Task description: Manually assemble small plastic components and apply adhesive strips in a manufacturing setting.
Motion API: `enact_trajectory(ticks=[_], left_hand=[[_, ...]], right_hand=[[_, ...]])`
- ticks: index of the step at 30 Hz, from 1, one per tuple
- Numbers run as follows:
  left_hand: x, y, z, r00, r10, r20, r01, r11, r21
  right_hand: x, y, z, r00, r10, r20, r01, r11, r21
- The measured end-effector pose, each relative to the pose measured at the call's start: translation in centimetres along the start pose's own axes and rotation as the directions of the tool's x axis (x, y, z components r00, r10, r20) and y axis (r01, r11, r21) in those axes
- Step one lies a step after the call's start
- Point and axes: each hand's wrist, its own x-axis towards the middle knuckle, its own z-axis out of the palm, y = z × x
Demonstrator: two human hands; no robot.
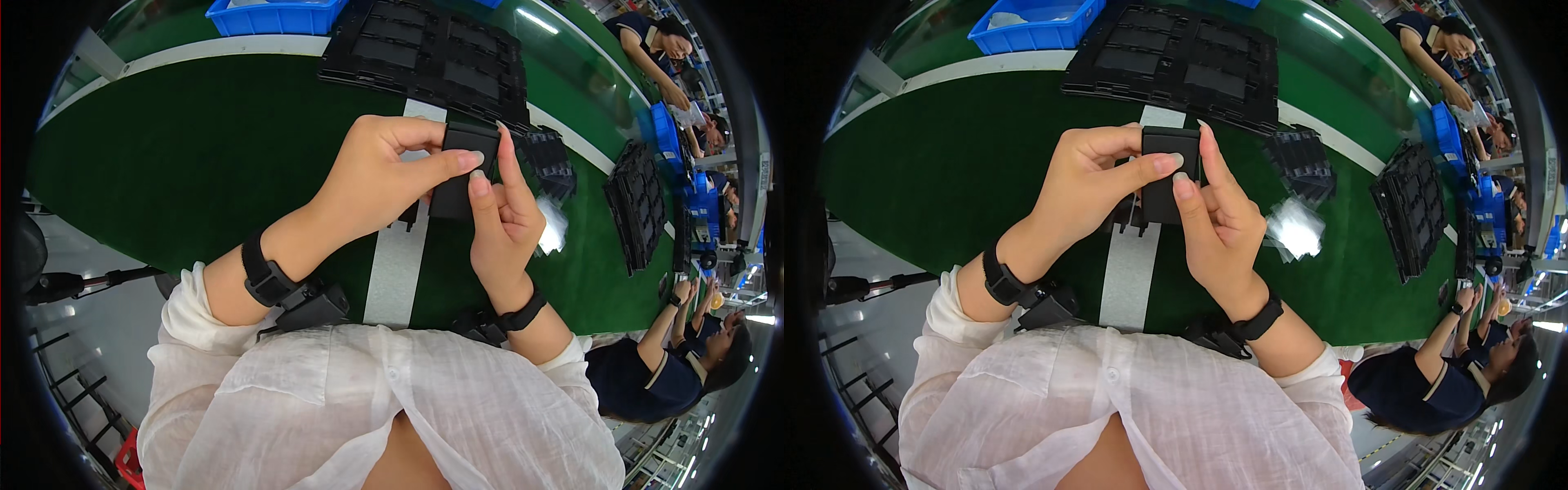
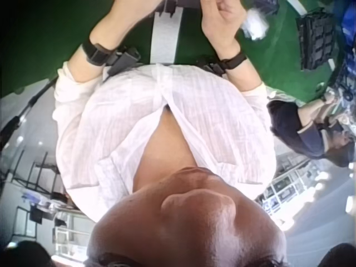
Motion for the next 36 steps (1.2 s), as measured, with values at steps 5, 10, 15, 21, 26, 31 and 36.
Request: enact_trajectory(ticks=[5, 10, 15, 21, 26, 31, 36], left_hand=[[0.4, 0.5, -0.4, 0.997, 0.057, 0.049, -0.06, 0.995, 0.079], [0.3, 0.8, -0.6, 0.998, -0.006, 0.062, 0.001, 0.997, 0.075], [0.3, 0.0, -0.4, 0.947, -0.159, 0.279, 0.28, 0.833, -0.476], [0.1, -0.5, 0.3, 0.951, -0.162, 0.265, 0.275, 0.835, -0.477], [0.1, -0.5, 1.3, 0.999, 0.037, 0.028, -0.032, 0.986, -0.166], [0.0, -0.7, 1.1, 0.998, 0.059, 0.031, -0.05, 0.965, -0.259], [1.5, -0.5, -0.2, 0.953, 0.301, -0.026, -0.302, 0.946, -0.121]], right_hand=[[0.0, 0.3, 0.7, 0.998, -0.057, -0.037, 0.058, 0.998, 0.033], [0.2, -0.7, 0.6, 0.992, 0.085, 0.091, -0.101, 0.976, 0.194], [0.3, -0.8, 0.7, 0.983, 0.166, 0.082, -0.185, 0.848, 0.497], [0.2, -0.7, 0.3, 0.977, 0.12, 0.178, -0.194, 0.847, 0.495], [-0.1, -0.6, 0.5, 0.99, 0.099, 0.102, -0.131, 0.911, 0.392], [0.3, -1.2, 0.4, 0.989, 0.072, 0.13, -0.112, 0.936, 0.334], [0.6, -2.2, 0.1, 0.979, 0.158, 0.127, -0.197, 0.888, 0.416]])
